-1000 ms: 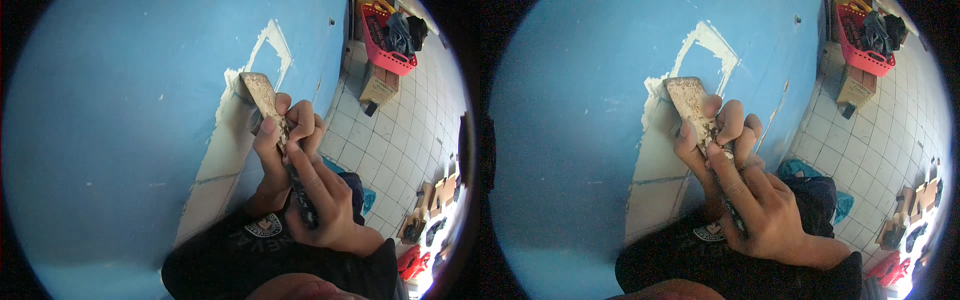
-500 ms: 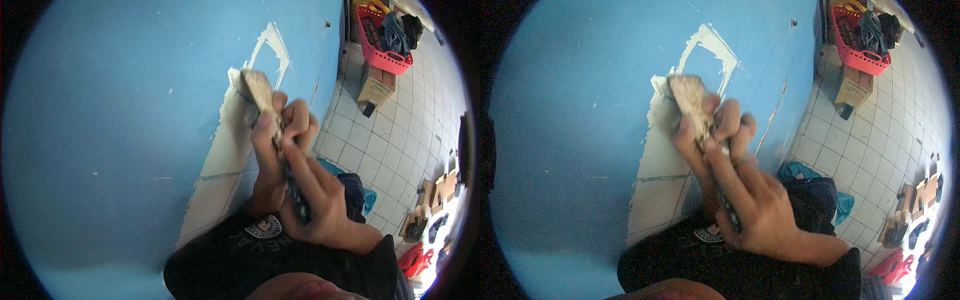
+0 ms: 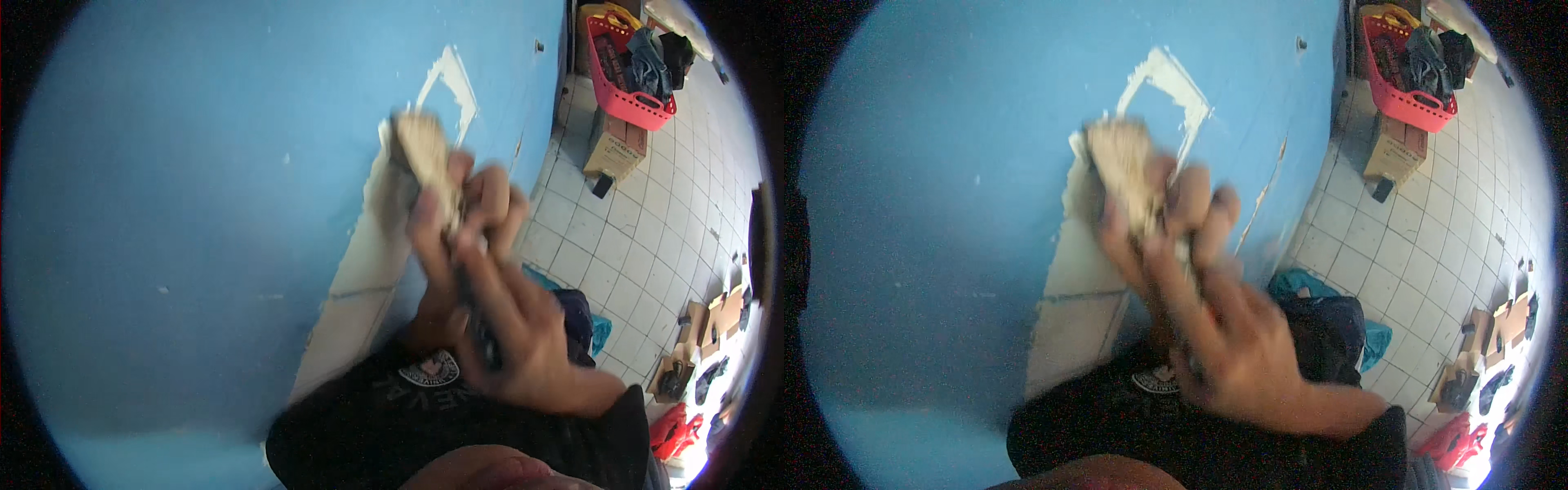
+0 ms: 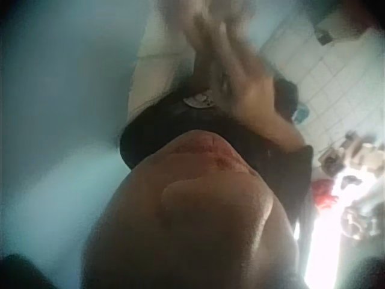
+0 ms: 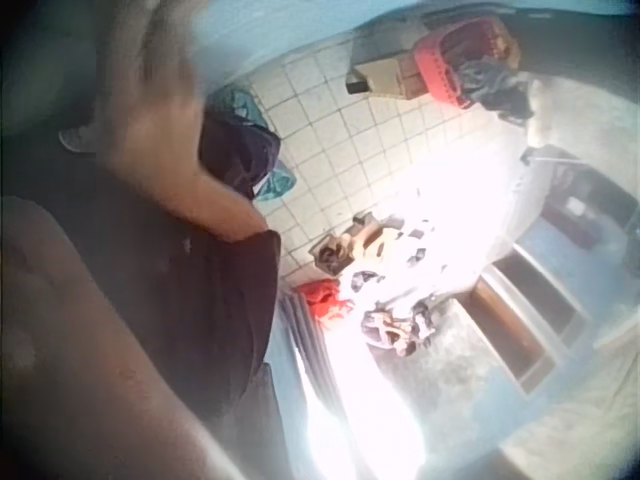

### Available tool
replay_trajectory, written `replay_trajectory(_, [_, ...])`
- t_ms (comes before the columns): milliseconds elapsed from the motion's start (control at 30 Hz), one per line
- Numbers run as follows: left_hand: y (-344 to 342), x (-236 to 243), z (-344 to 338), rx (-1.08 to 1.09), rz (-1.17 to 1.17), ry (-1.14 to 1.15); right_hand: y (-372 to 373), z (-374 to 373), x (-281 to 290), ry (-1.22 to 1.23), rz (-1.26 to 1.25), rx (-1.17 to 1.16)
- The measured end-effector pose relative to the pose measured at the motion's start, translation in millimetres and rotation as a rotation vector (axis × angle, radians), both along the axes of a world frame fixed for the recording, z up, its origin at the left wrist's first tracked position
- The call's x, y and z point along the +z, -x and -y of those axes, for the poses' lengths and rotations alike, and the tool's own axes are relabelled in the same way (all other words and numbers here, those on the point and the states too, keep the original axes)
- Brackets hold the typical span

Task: The person removes a sign from the wall and places it into a basket, then scrapes the wall using a putty knife.

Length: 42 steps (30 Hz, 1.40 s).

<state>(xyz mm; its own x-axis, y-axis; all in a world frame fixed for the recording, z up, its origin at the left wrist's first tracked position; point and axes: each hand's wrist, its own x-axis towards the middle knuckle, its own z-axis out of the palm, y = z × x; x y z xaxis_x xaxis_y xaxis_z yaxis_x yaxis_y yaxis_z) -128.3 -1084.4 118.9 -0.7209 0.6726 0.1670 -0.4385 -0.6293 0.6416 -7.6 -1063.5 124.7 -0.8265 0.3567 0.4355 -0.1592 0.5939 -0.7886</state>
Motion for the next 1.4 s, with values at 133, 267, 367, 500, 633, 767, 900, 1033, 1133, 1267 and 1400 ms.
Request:
replay_trajectory(133, [4,-14,13,-0.11,-0.089,-0.095,-8,-14,5,-0.019,0.041,0.123])
replay_trajectory(267, [-8,-10,5,-0.115,-0.029,-0.09,-14,-8,7,-0.026,0.049,0.023])
replay_trajectory(367, [2,-15,9,-0.148,-0.016,-0.063,-6,-7,4,0.038,0.041,0.062])
replay_trajectory(500, [-1,-14,11,-0.138,-0.015,-0.061,-13,-4,3,0.004,0.056,0.065])
replay_trajectory(633, [7,-13,-1,-0.131,-0.086,-0.052,-6,-12,7,-0.018,0.046,0.043])
replay_trajectory(767, [3,-16,10,-0.142,-0.046,-0.065,-6,-10,8,0.027,0.047,0.057])
replay_trajectory(900, [0,-2,6,-0.104,-0.06,-0.025,-5,-7,2,0.008,-0.071,0.014])
replay_trajectory(1033, [3,-3,10,-0.096,-0.024,-0.016,-6,-4,13,0.09,0.026,0.073])
replay_trajectory(1133, [1,-2,4,-0.114,-0.043,-0.066,-5,-5,12,-0.009,-0.016,-0.021])
replay_trajectory(1267, [6,-1,3,-0.088,-0.045,-0.035,-12,1,11,0.046,0.029,0.062])
replay_trajectory(1400, [-6,0,13,-0.083,-0.054,-0.032,-16,4,14,0.039,0.006,0.034])
